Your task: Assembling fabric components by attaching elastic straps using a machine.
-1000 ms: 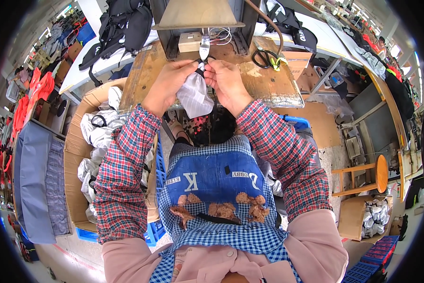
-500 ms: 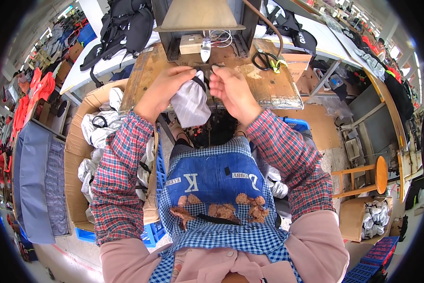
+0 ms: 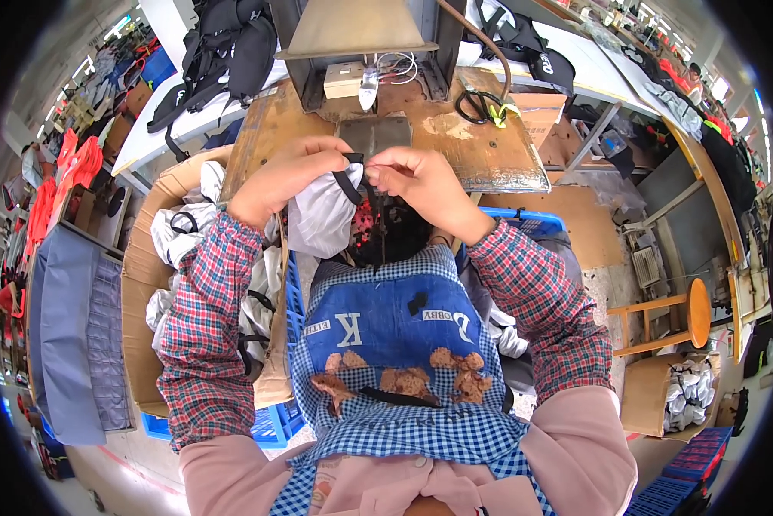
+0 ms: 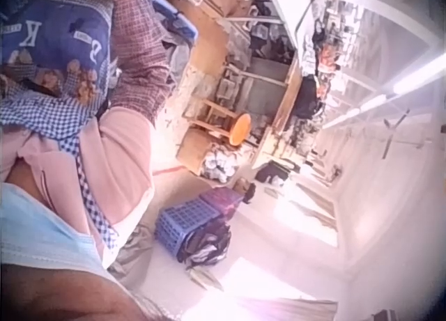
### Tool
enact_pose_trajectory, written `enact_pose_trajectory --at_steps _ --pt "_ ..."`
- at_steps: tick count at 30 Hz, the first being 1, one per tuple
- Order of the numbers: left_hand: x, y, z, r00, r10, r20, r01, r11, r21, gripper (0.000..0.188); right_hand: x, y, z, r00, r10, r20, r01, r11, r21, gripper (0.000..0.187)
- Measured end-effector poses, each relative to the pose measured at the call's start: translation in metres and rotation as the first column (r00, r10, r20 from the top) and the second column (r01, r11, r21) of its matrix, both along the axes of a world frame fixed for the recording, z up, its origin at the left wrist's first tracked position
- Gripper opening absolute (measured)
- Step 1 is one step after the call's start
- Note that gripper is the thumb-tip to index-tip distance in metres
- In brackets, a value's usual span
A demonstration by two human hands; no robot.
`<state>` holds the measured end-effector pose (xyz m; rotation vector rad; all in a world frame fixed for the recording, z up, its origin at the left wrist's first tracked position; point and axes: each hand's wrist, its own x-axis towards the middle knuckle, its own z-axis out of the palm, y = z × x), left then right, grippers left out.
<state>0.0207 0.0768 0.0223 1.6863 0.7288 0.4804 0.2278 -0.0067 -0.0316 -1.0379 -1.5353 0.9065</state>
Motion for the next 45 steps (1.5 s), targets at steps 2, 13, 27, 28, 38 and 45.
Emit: enact_pose_trajectory --at_steps 2,13,27,28,38,45 --pt "0.001 0.008 -0.004 1.000 -0.017 -0.020 0.018 0.999 0.033 0.032 0.000 0.001 0.003 0.999 -0.024 0.034 0.024 1.000 -0.001 0.020" --pt "0.018 0.034 -0.004 0.997 0.070 -0.026 -0.066 0.987 0.148 0.022 0.008 0.032 0.004 0.938 -0.071 -0.339 -0.012 0.972 -0.236 0.016" --pt "0.034 0.050 -0.001 0.983 0.166 0.072 -0.171 0.983 0.060 0.020 0.014 0.058 0.009 0.893 -0.115 -0.434 0.016 0.974 -0.225 0.019" --pt "0.036 0.049 -0.001 0.978 0.192 0.076 -0.196 0.979 0.055 0.020 0.013 0.059 0.009 0.894 -0.119 -0.433 0.019 0.974 -0.227 0.019" --pt "0.032 0.026 -0.003 0.979 0.157 0.132 -0.160 0.987 0.014 0.021 0.015 0.040 0.005 0.887 -0.100 -0.452 0.042 0.990 -0.136 0.025" --pt "0.044 -0.067 0.007 1.000 0.013 -0.004 -0.012 0.995 0.100 0.029 0.005 -0.058 -0.008 0.912 0.117 -0.392 -0.173 0.979 -0.111 0.039"
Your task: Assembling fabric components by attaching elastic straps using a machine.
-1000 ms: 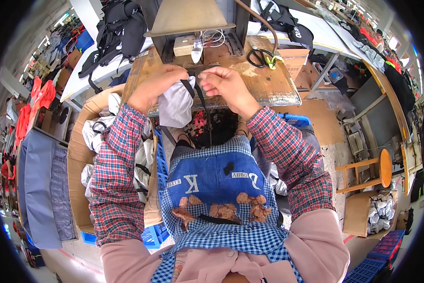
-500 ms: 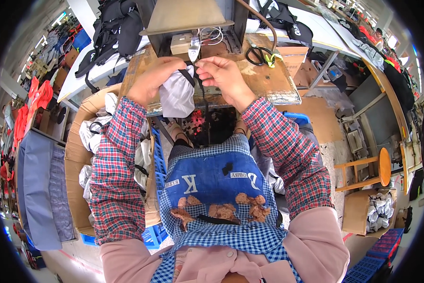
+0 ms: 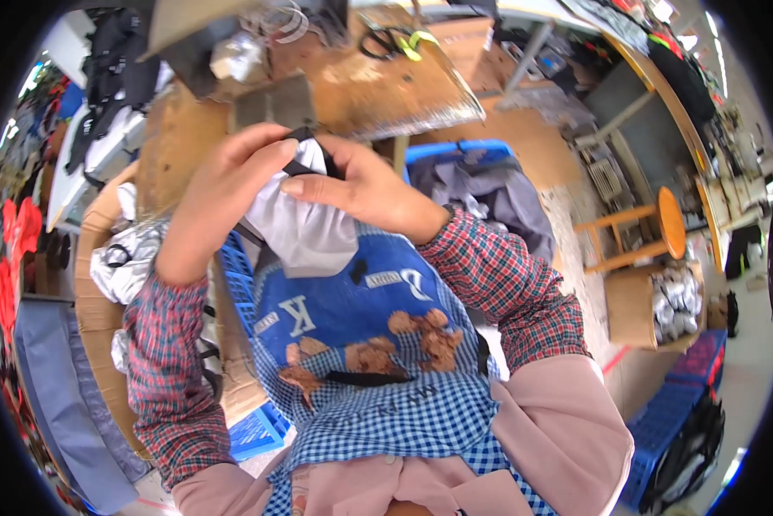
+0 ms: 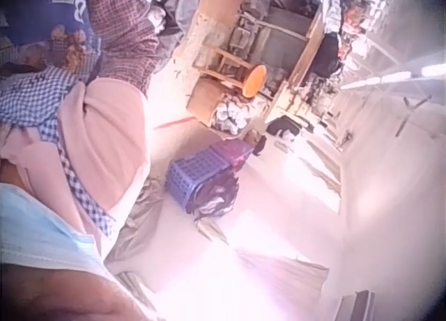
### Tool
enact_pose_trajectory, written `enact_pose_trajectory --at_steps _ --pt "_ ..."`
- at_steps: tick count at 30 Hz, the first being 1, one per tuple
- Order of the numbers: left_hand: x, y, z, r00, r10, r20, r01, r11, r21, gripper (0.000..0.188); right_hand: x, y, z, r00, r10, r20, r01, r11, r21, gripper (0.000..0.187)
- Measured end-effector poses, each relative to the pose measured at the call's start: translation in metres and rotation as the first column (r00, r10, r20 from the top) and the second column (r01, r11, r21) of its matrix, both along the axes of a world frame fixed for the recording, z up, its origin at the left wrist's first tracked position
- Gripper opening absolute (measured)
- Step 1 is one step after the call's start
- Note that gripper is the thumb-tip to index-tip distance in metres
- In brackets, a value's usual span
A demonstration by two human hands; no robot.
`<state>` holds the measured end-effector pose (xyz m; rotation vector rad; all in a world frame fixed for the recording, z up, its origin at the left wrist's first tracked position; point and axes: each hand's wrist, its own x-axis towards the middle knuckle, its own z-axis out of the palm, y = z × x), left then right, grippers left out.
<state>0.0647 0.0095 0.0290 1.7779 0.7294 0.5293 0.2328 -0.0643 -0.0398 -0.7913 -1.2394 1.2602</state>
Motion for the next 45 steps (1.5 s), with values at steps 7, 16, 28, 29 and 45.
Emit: enact_pose_trajectory --at_steps 7,16,28,29,45 --pt "-0.018 -0.045 -0.013 0.954 -0.103 -0.281 0.245 0.809 0.535 0.036 0.123 -0.098 -0.024 0.431 -0.889 0.159 0.765 0.452 0.459 0.041" --pt "-0.046 -0.061 -0.034 0.845 -0.091 -0.527 0.377 0.801 0.466 0.047 0.268 -0.214 -0.277 -0.345 -0.524 0.778 0.841 0.196 0.505 0.041" --pt "-0.152 -0.010 -0.042 0.811 0.296 -0.505 0.148 0.731 0.666 0.026 0.177 -0.160 -0.284 0.068 -0.503 0.861 0.756 0.589 0.284 0.024" --pt "-0.174 0.000 -0.047 0.785 0.344 -0.516 0.121 0.731 0.672 0.025 0.164 -0.150 -0.279 0.137 -0.500 0.855 0.788 0.578 0.211 0.023" --pt "-0.284 0.123 -0.164 0.350 0.509 -0.787 -0.155 0.860 0.487 0.034 0.063 -0.066 -0.149 0.266 -0.546 0.794 0.442 0.802 0.403 0.019"
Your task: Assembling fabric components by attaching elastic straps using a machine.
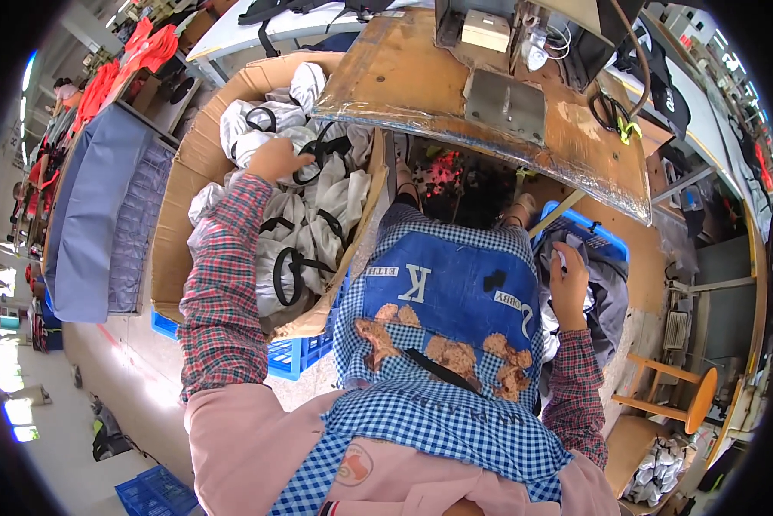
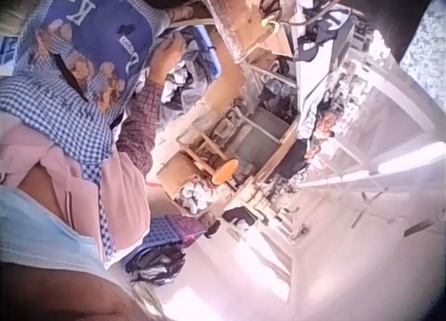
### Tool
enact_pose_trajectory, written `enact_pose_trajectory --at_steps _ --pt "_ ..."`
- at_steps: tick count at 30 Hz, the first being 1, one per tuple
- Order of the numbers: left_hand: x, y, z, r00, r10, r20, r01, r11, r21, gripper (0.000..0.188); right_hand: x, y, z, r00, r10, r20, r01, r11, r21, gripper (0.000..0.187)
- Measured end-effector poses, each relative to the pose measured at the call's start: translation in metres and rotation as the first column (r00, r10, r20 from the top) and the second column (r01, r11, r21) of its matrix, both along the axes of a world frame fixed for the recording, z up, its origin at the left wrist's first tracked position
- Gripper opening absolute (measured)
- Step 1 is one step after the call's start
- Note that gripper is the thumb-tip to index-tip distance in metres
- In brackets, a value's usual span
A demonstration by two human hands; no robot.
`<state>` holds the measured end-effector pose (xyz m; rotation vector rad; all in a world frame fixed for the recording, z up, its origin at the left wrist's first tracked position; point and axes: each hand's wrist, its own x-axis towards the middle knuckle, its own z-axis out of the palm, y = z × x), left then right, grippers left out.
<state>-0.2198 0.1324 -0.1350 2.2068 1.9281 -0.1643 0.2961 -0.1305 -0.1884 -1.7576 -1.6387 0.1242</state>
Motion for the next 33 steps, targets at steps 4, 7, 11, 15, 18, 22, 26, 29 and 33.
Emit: enact_pose_trajectory --at_steps 4,7,11,15,18,22,26,29,33 --pt "-0.014 -0.003 -0.040 0.976 0.002 -0.219 0.064 0.954 0.292 0.020 -0.013 0.012 0.020 0.998 0.052 0.031 -0.053 0.998 0.030 0.017" --pt "-0.060 -0.003 -0.025 0.997 0.082 0.009 -0.079 0.921 0.382 0.016 -0.032 0.021 0.031 0.988 0.155 0.003 -0.155 0.984 0.094 0.015" --pt "-0.025 -0.014 -0.001 0.967 -0.211 0.141 0.145 0.916 0.375 0.017 -0.040 0.029 0.049 0.981 0.192 -0.039 -0.186 0.975 0.118 0.015" --pt "0.042 -0.036 -0.027 0.959 -0.258 0.122 0.207 0.923 0.324 0.024 -0.067 0.035 0.055 0.963 0.269 0.009 -0.266 0.949 0.171 0.015" --pt "0.050 -0.052 -0.039 0.991 -0.026 -0.128 0.067 0.941 0.333 0.015 -0.076 0.031 0.067 0.920 0.389 0.053 -0.391 0.897 0.208 0.016" --pt "0.001 -0.043 -0.052 0.990 -0.012 -0.138 0.065 0.921 0.385 0.011 -0.060 0.021 0.075 0.940 0.332 0.077 -0.340 0.919 0.199 0.015" --pt "0.009 -0.050 0.005 0.988 0.026 -0.151 0.035 0.922 0.385 0.013 -0.042 0.011 0.084 0.968 0.249 -0.002 -0.246 0.957 0.152 0.014" --pt "0.018 -0.071 0.080 0.990 0.125 -0.062 -0.079 0.867 0.492 0.017 -0.050 0.013 0.089 0.957 0.279 -0.081 -0.270 0.956 0.115 0.016" --pt "0.058 -0.122 0.175 0.945 -0.172 0.277 0.066 0.933 0.353 0.035 -0.084 0.024 0.110 0.891 0.422 -0.166 -0.400 0.904 0.153 0.016"
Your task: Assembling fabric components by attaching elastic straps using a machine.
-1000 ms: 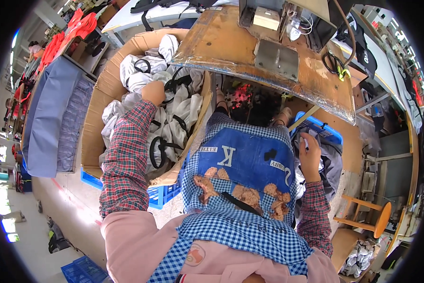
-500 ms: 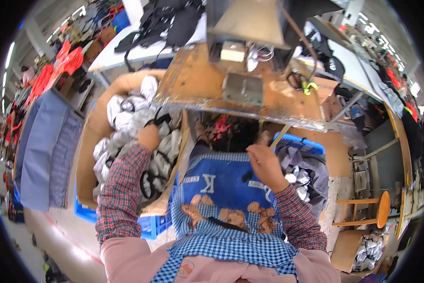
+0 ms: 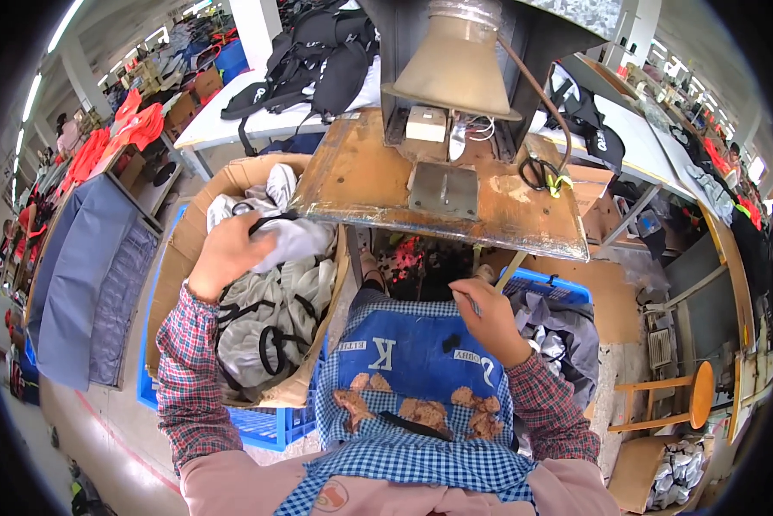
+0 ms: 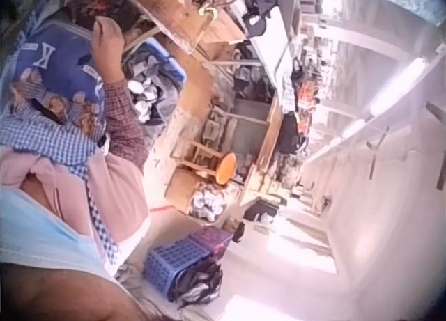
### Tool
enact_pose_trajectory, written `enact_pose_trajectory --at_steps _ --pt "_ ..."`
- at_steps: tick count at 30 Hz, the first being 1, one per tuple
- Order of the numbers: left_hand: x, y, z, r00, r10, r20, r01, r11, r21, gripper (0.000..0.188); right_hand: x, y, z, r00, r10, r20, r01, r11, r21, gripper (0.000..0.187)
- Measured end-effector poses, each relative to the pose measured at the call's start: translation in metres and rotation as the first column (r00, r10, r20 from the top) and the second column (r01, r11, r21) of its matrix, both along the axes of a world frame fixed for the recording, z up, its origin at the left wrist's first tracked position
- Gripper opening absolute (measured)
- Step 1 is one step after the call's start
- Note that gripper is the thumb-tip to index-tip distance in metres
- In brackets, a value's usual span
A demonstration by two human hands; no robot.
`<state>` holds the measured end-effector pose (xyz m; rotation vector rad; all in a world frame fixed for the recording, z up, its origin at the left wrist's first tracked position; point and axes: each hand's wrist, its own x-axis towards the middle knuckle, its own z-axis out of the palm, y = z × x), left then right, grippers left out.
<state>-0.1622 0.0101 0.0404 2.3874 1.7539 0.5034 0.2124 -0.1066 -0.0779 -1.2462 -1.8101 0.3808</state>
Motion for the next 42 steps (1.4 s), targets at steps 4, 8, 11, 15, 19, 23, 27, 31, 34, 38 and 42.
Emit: enact_pose_trajectory --at_steps 4,8,11,15,19,23,27,31,34,38,42 --pt "0.049 -0.027 0.021 0.901 -0.327 0.284 0.381 0.910 -0.161 0.030 -0.030 0.011 0.032 0.994 0.108 -0.025 -0.102 0.981 0.168 0.020" --pt "0.080 -0.032 0.008 0.773 -0.313 0.552 0.591 0.672 -0.446 0.025 -0.043 0.014 0.061 0.973 0.210 -0.094 -0.194 0.969 0.153 0.029" --pt "0.094 -0.028 -0.003 0.691 -0.305 0.656 0.694 0.535 -0.482 0.029 -0.043 0.014 0.067 0.941 0.332 -0.062 -0.323 0.939 0.119 0.033" --pt "0.104 -0.020 -0.015 0.677 -0.310 0.667 0.730 0.403 -0.553 0.030 -0.034 0.007 0.072 0.895 0.444 -0.040 -0.442 0.896 0.047 0.033" --pt "0.108 -0.016 -0.023 0.661 -0.196 0.724 0.743 0.304 -0.596 0.032 -0.030 0.001 0.073 0.887 0.462 -0.021 -0.459 0.885 0.077 0.031" --pt "0.107 -0.014 -0.024 0.613 -0.370 0.699 0.789 0.235 -0.567 0.041 -0.028 0.005 0.062 0.893 0.443 0.077 -0.450 0.886 0.114 0.022" --pt "0.127 -0.027 -0.025 0.451 -0.789 0.417 0.890 0.432 -0.144 0.060 -0.034 0.006 0.054 0.908 0.394 0.143 -0.414 0.896 0.158 0.017" --pt "0.148 -0.056 -0.033 0.716 -0.632 0.296 0.691 0.700 -0.178 0.037 -0.032 0.010 0.046 0.937 0.340 0.076 -0.349 0.917 0.195 0.016" --pt "0.156 -0.054 -0.065 0.645 -0.611 0.459 0.674 0.738 0.034 0.028 -0.033 0.009 0.037 0.855 0.133 -0.502 -0.195 0.978 -0.072 0.014" --pt "0.162 -0.050 -0.060 0.622 -0.575 0.531 0.635 0.767 0.086 0.024 -0.031 0.011 0.028 0.746 0.092 -0.660 -0.273 0.946 -0.176 0.015" --pt "0.159 -0.045 -0.051 0.725 -0.467 0.506 0.634 0.739 -0.227 0.023 -0.009 0.008 0.042 0.942 0.203 -0.266 -0.262 0.942 -0.209 0.018"
